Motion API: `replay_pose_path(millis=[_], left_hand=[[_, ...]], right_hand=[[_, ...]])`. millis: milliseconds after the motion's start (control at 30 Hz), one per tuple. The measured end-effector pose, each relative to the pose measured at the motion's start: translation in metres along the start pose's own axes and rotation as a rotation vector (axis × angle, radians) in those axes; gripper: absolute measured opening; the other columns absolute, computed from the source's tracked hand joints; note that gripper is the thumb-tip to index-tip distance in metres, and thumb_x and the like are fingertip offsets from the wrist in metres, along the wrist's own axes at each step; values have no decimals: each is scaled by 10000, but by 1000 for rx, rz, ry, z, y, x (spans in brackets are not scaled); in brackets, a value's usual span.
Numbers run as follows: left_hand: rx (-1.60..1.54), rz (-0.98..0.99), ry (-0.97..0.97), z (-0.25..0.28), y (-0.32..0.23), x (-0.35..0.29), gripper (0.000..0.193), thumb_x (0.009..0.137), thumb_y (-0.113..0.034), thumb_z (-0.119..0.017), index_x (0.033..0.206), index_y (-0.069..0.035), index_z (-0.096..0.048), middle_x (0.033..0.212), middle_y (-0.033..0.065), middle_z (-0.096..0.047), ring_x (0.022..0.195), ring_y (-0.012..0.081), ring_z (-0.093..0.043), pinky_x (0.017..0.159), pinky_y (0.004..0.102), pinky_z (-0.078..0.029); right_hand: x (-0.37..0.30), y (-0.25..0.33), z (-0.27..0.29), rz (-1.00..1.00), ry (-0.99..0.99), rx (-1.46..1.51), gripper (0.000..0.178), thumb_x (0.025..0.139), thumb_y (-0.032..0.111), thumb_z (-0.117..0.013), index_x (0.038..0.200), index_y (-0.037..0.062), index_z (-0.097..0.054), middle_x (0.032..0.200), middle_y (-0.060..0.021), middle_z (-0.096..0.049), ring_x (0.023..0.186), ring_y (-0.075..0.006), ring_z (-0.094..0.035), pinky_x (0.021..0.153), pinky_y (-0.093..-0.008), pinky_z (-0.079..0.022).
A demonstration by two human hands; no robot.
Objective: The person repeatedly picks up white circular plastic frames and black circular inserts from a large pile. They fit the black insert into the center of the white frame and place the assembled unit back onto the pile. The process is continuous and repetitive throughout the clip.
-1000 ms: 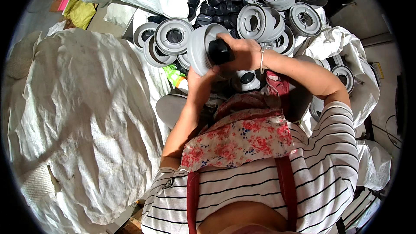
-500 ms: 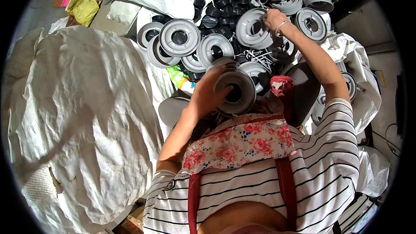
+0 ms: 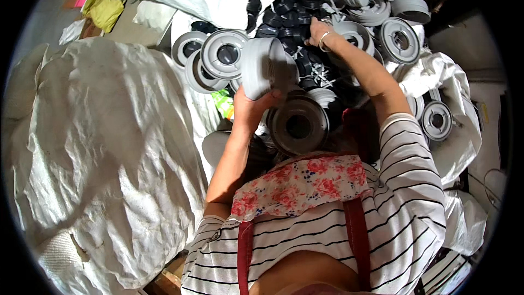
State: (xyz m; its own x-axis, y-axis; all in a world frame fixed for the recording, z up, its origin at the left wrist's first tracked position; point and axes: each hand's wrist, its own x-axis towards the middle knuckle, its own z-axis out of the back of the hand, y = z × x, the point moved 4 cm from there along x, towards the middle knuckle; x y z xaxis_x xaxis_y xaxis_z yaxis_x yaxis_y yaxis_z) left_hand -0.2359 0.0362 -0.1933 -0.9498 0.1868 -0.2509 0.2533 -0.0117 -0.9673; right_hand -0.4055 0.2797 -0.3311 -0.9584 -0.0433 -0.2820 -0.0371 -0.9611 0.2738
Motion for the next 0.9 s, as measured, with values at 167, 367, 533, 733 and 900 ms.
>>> replay_pose_path(millis=[167, 367, 533, 733, 900], left_hand=[[-199, -106, -193, 25, 9, 5, 196, 766, -27, -696, 950, -13, -629, 885, 39, -650, 762, 110, -600, 708, 234, -473], [-294, -146, -120, 1, -2, 10, 317, 815, -152, -678, 1072, 15, -597, 971, 55, -635, 871, 131, -582, 830, 271, -438], [-446, -82, 85, -23, -3, -2, 319, 854, -138, -616, 1124, 22, -562, 1043, 68, -607, 930, 148, -574, 846, 285, -447], [-545, -39, 189, -13, -7, -20, 443, 847, -177, -654, 1200, 33, -489, 1124, 107, -585, 984, 193, -595, 873, 329, -487], [-534, 52, 279, -7, -11, -32, 446, 841, -169, -659, 1197, 42, -491, 1110, 115, -596, 1002, 200, -598, 894, 342, -489]], right_hand=[[14, -1, -18, -15, -6, 6, 661, 677, 306, -749, 1146, -54, -456, 1100, -248, -601, 1037, -366, -588, 914, -392, -461], [-102, 81, 79, 618, -260, 547, 779, 612, 347, -783, 1247, 14, -478, 1134, -203, -573, 1048, -321, -562, 916, -367, -444], [-154, 100, 93, 777, -264, 407, 646, 636, 280, -753, 1178, 24, -515, 1019, -179, -567, 967, -357, -553, 860, -398, -455], [-195, 117, 106, 1014, -281, 97, 648, 603, 157, -742, 1186, 39, -486, 1065, -146, -536, 1021, -352, -496, 879, -406, -449], [-212, 114, 104, 1122, -304, 76, 713, 570, 102, -734, 1224, 37, -457, 1122, -132, -497, 1055, -339, -470, 858, -394, -474]])
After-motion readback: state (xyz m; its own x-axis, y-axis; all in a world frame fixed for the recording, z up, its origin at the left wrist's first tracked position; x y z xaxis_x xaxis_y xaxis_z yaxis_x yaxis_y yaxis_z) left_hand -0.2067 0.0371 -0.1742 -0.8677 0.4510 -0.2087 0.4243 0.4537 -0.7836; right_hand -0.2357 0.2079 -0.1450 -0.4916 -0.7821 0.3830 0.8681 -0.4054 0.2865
